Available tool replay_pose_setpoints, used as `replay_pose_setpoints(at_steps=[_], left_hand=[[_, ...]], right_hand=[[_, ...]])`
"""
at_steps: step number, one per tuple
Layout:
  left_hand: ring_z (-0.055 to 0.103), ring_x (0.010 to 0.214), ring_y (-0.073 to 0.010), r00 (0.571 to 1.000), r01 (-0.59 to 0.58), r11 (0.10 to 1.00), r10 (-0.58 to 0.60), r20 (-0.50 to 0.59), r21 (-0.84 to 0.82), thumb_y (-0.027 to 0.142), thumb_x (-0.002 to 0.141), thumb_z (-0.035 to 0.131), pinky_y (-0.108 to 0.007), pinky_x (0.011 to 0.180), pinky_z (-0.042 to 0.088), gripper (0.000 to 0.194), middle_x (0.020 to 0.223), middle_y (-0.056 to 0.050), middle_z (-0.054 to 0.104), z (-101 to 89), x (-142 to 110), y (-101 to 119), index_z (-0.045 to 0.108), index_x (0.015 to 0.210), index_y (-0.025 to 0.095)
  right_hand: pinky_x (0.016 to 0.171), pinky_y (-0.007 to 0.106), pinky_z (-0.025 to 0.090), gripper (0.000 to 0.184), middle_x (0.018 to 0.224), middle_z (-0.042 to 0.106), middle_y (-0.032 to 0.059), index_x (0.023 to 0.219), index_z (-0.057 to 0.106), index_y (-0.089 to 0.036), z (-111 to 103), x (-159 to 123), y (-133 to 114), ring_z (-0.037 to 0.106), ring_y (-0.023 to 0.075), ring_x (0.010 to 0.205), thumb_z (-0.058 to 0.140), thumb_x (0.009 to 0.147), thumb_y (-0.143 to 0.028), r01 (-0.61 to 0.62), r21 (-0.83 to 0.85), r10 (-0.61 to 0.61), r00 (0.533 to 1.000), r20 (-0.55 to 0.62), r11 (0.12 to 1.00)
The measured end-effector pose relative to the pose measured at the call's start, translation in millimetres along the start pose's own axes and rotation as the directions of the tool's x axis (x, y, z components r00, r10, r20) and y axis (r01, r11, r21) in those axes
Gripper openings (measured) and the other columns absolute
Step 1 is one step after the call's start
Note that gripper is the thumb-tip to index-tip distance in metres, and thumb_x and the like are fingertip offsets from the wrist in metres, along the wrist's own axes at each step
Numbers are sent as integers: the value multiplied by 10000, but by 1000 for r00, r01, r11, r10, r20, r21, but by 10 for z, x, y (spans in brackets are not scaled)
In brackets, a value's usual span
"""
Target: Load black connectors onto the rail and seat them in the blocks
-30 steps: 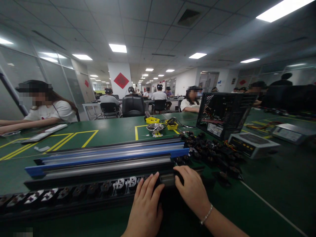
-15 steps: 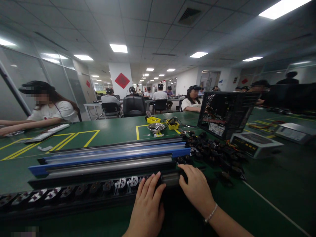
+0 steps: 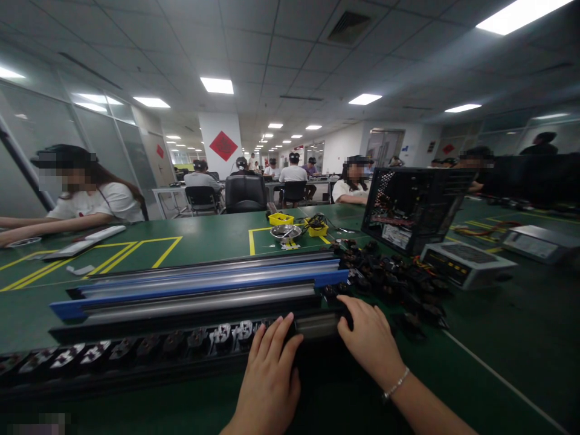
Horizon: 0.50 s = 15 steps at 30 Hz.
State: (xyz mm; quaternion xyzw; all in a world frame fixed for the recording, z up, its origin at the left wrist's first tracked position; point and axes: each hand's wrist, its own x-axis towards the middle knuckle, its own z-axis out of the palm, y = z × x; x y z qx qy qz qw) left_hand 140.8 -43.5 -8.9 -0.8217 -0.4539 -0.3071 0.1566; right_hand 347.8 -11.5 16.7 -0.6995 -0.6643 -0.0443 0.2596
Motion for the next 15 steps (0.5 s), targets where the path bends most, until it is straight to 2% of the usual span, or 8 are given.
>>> replay_pose_setpoints(at_steps=[15], left_hand=[[398, 1247, -217, 1000, 5, 1000, -5, 14, -14, 87, 708, 474, -449, 1032, 335, 496, 1396, -4, 416, -8, -3, -5, 541, 1159, 281]], right_hand=[[996, 589, 227, 465, 1219, 550, 76, 1231, 475, -235, -73, 28, 74, 465, 240, 1146, 413, 770, -247, -98, -40, 99, 994, 38, 994]])
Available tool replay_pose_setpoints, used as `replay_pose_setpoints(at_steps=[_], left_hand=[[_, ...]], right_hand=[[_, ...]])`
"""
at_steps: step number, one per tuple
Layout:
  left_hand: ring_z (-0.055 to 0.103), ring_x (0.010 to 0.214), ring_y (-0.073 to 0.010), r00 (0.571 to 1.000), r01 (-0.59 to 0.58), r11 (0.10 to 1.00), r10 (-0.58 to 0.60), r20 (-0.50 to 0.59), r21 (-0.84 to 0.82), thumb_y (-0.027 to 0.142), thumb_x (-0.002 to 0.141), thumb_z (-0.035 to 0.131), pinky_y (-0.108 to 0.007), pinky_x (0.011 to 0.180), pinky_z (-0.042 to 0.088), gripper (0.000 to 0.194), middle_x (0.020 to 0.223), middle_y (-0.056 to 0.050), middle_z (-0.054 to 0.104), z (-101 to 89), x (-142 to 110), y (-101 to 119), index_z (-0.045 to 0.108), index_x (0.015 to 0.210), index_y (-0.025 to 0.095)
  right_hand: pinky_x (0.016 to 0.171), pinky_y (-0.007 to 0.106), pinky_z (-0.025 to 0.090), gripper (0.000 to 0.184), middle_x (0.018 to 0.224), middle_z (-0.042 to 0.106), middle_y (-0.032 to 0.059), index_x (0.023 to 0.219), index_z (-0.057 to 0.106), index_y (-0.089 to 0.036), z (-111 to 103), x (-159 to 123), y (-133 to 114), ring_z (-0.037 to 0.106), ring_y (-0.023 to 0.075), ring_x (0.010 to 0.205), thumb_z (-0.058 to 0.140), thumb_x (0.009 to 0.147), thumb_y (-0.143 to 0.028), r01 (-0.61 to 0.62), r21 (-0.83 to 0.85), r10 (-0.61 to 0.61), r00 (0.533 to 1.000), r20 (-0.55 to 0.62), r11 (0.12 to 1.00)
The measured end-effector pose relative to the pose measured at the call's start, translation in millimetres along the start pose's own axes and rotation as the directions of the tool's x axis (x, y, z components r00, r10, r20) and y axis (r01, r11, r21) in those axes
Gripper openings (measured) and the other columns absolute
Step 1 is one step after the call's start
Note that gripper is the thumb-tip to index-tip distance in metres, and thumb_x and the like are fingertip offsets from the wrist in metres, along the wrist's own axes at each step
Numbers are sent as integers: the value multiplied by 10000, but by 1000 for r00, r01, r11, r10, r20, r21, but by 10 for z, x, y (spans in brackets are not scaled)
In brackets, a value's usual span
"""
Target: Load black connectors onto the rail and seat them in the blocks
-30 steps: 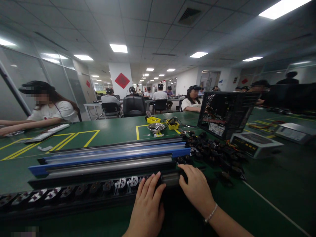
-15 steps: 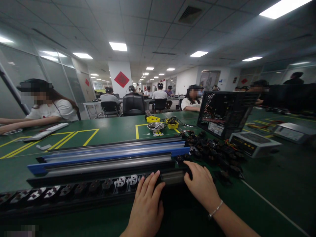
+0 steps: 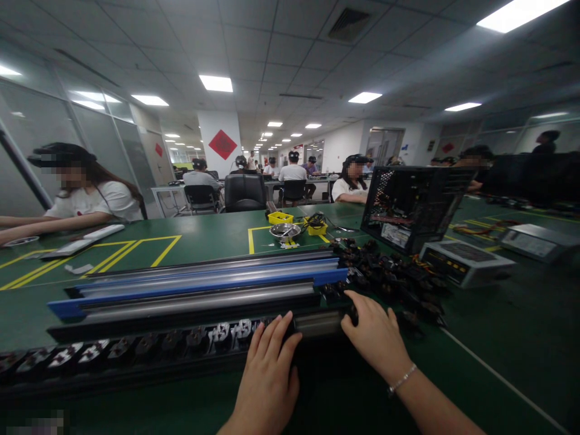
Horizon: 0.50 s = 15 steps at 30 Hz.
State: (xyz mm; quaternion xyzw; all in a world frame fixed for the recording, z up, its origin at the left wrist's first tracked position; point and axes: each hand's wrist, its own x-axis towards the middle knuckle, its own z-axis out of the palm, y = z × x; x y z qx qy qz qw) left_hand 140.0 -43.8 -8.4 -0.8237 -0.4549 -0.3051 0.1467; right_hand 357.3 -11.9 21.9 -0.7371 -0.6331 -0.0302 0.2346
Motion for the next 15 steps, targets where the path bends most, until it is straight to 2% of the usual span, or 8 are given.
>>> replay_pose_setpoints(at_steps=[5, 9, 12, 15], left_hand=[[411, 1240, -228, 1000, -4, 1000, 4, 5, -2, 97, 709, 485, -456, 1027, 343, 482, 1386, -19, 431, -10, 5, 1, 549, 1154, 268], [409, 1243, -224, 1000, -2, 1000, 2, 9, 3, 99, 713, 481, -453, 1030, 342, 482, 1391, -9, 424, -7, 4, 1, 545, 1156, 277], [410, 1243, -225, 1000, -1, 1000, 1, 1, 8, 102, 714, 480, -453, 1030, 342, 475, 1391, -10, 424, 2, -1, -1, 546, 1152, 275], [410, 1243, -222, 1000, 0, 1000, 0, -7, 6, 105, 717, 478, -459, 1026, 346, 474, 1390, -7, 426, 7, -7, -2, 544, 1152, 280]], right_hand=[[973, 637, 214, 466, 1230, 536, 93, 1238, 464, -224, -27, 14, 35, 429, 265, 1178, 404, 780, -282, -26, -31, 27, 999, 28, 999], [951, 637, 250, 471, 1247, 522, 90, 1242, 464, -229, -24, 22, 74, 394, 290, 1207, 402, 782, -312, -43, -56, 45, 999, 25, 998], [930, 580, 316, 482, 1261, 511, 89, 1241, 476, -234, -19, 31, 109, 390, 310, 1208, 423, 774, -340, -59, -74, 60, 998, 12, 996], [906, 459, 380, 500, 1240, 529, 91, 1249, 469, -211, -28, 42, 128, 470, 270, 1137, 433, 769, -343, -51, -45, 52, 998, 23, 998]])
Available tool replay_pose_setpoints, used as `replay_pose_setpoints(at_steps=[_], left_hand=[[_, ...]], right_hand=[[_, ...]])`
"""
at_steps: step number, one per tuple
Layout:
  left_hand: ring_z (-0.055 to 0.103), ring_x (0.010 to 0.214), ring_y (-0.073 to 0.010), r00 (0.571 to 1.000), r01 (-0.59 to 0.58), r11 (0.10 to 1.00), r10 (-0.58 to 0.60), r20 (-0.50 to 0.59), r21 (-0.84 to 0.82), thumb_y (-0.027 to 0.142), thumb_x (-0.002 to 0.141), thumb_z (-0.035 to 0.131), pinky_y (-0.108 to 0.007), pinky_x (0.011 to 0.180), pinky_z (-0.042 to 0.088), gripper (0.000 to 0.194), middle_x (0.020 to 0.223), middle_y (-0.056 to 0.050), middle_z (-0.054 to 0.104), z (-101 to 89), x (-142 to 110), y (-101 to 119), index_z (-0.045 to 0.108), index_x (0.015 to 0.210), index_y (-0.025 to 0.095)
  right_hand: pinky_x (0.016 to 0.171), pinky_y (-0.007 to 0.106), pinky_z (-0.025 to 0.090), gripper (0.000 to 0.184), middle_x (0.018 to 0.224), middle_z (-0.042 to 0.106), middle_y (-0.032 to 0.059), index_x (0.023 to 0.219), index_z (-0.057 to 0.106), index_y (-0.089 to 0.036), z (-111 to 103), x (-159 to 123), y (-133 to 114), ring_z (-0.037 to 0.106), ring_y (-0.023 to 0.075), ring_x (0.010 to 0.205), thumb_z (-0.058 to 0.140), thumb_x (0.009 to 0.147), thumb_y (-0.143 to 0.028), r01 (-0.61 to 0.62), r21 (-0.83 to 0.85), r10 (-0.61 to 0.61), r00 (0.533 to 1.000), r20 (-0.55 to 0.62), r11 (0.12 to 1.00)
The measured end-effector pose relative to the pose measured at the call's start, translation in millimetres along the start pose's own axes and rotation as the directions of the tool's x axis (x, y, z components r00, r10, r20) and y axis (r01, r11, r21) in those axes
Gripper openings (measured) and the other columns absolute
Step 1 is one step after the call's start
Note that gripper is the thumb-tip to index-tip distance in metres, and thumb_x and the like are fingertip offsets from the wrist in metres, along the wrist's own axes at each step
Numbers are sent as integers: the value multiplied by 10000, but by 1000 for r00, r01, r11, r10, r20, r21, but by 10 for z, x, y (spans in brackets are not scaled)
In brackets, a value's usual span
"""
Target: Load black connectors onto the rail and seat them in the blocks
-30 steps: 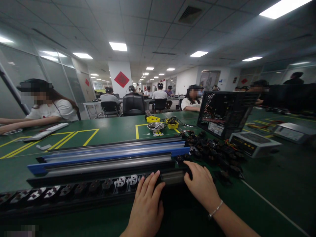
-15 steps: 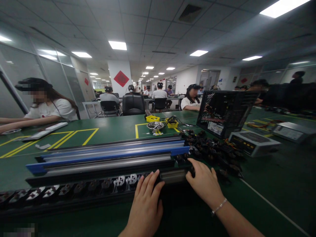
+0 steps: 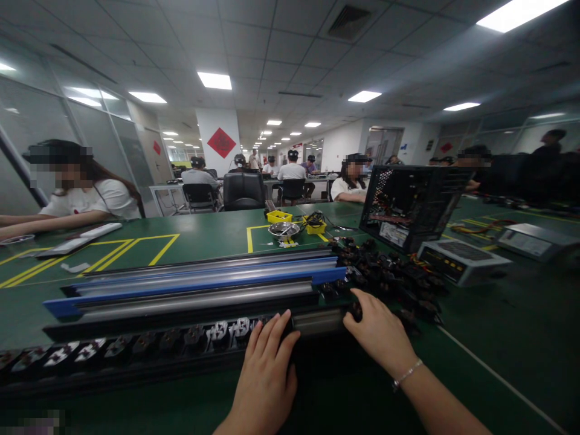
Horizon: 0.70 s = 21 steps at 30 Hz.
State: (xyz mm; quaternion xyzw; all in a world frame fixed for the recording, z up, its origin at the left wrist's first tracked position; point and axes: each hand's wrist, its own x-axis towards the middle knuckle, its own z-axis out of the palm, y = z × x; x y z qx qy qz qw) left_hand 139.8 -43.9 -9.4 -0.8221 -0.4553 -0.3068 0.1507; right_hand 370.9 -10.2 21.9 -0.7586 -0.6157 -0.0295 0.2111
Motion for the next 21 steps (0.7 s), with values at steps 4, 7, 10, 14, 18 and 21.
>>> replay_pose_setpoints(at_steps=[4, 7, 10, 14, 18, 21], left_hand=[[400, 1250, -223, 1000, 3, 1000, -3, 8, -6, 107, 719, 478, -464, 1028, 344, 477, 1395, -7, 418, 2, -1, 1, 539, 1159, 280], [406, 1244, -220, 1000, 8, 1000, -8, 4, -6, 103, 717, 478, -458, 1029, 343, 477, 1390, -2, 424, 4, 2, 2, 543, 1153, 285], [410, 1242, -220, 1000, 3, 1000, -3, -1, -4, 103, 714, 484, -449, 1034, 339, 479, 1388, -6, 427, 2, 3, 1, 545, 1155, 281], [408, 1244, -223, 1000, -5, 1000, 5, 0, 1, 106, 714, 486, -444, 1035, 336, 475, 1390, -10, 425, -2, 1, 1, 548, 1153, 276], [406, 1246, -220, 1000, 1, 1000, -1, 1, -5, 100, 715, 475, -453, 1033, 339, 483, 1390, -3, 425, 4, 2, 5, 543, 1157, 284], [407, 1245, -222, 1000, 5, 1000, -5, -3, -15, 102, 713, 476, -462, 1030, 342, 480, 1391, -3, 424, 6, 6, 7, 545, 1152, 284]], right_hand=[[861, 397, 409, 508, 1247, 531, 89, 1260, 458, -200, -28, 4, -9, 512, 251, 1086, 429, 773, -343, -9, 19, 9, 1000, 23, 1000], [838, 389, 414, 508, 1238, 538, 96, 1259, 462, -194, -39, 2, -16, 513, 258, 1083, 428, 772, -333, -10, 14, 9, 1000, 17, 1000], [843, 376, 409, 513, 1222, 547, 101, 1261, 461, -183, -35, 5, -6, 518, 253, 1074, 435, 767, -317, -3, 20, 3, 1000, 3, 1000], [859, 369, 397, 519, 1224, 545, 98, 1271, 450, -188, -24, 12, 11, 521, 250, 1070, 441, 765, -302, -1, 29, 1, 1000, -5, 1000], [836, 369, 408, 527, 1217, 547, 102, 1284, 438, -186, -32, 14, 15, 532, 257, 1053, 435, 770, -301, -16, 30, 15, 1000, 9, 999], [824, 371, 415, 530, 1236, 534, 103, 1294, 427, -181, -41, 21, 19, 531, 262, 1060, 421, 777, -296, -30, 32, 29, 999, 24, 999]])
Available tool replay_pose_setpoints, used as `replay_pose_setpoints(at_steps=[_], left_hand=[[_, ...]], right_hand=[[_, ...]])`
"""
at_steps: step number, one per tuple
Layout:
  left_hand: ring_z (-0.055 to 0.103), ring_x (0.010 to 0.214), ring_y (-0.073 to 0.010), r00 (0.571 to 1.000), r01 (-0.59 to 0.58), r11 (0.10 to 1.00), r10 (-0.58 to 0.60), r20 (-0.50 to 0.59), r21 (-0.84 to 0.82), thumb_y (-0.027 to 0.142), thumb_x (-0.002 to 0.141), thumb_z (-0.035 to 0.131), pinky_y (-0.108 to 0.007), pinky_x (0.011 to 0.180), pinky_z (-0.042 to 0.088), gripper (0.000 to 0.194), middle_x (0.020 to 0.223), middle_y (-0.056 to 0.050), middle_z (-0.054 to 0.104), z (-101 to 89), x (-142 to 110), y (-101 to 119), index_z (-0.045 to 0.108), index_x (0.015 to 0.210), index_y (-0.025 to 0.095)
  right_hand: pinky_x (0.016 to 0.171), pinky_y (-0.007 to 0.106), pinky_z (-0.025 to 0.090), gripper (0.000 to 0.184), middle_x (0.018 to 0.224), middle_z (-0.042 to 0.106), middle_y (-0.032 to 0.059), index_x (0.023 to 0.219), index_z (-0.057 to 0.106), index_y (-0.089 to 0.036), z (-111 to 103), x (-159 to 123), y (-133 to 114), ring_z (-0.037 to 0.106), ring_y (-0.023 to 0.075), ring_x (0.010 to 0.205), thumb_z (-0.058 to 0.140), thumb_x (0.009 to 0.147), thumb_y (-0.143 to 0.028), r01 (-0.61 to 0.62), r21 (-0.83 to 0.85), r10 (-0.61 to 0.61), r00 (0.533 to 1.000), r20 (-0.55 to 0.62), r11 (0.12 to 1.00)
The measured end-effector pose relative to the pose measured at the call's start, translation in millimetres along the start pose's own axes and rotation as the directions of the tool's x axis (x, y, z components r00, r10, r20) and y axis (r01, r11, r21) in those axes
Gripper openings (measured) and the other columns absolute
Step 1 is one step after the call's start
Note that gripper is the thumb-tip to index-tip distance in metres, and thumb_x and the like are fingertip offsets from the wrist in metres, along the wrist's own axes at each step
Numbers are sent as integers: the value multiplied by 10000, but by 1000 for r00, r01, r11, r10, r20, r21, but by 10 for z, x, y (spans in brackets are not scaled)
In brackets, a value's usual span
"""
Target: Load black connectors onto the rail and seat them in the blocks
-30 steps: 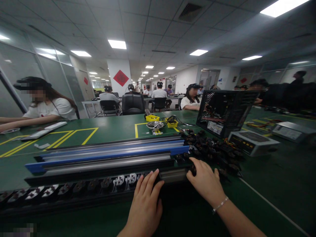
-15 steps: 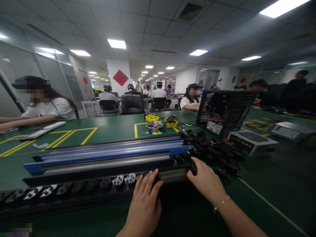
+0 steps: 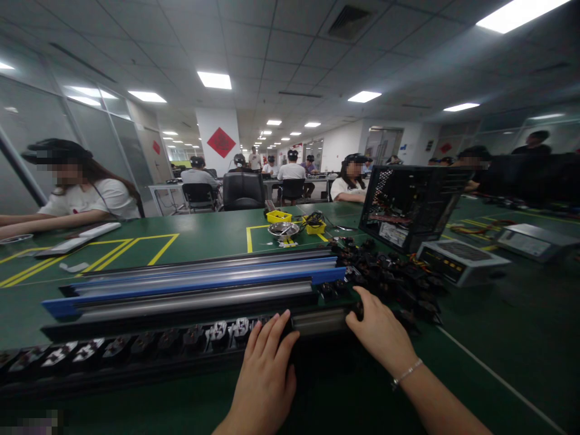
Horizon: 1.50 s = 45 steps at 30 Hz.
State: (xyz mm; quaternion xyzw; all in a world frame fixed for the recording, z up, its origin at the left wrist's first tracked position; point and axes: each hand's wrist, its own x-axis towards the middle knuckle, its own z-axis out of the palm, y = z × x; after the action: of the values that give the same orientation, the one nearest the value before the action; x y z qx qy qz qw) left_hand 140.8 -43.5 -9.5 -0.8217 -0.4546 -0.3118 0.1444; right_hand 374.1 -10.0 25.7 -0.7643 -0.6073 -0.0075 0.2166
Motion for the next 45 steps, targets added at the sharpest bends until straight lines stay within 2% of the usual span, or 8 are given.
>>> replay_pose_setpoints(at_steps=[16, 39, 45], left_hand=[[416, 1239, -219, 1000, -2, 1000, 2, 10, 8, 105, 720, 473, -469, 1015, 366, 478, 1385, -1, 433, -16, 5, -1, 538, 1158, 287], [407, 1242, -224, 1000, -5, 1000, 5, -1, -3, 110, 715, 484, -454, 1033, 337, 472, 1389, -8, 424, -2, -4, -16, 545, 1152, 278], [404, 1241, -223, 1000, -14, 1000, 14, -7, 1, 103, 713, 485, -452, 1035, 337, 472, 1387, -17, 425, 0, 0, -9, 548, 1151, 268]], right_hand=[[874, 346, 406, 512, 1230, 529, 106, 1290, 405, -155, -1, 33, 53, 556, 236, 1029, 405, 780, -204, 4, 26, -4, 1000, -11, 1000], [767, 300, 442, 490, 1230, 530, 89, 1250, 437, -177, -10, 94, 150, 583, 207, 981, 390, 763, -148, -10, 11, 11, 999, -42, 1000], [818, 322, 434, 481, 1236, 524, 108, 1241, 449, -153, -24, 114, 164, 570, 224, 1014, 379, 766, -134, -7, 25, 8, 999, -36, 1000]])
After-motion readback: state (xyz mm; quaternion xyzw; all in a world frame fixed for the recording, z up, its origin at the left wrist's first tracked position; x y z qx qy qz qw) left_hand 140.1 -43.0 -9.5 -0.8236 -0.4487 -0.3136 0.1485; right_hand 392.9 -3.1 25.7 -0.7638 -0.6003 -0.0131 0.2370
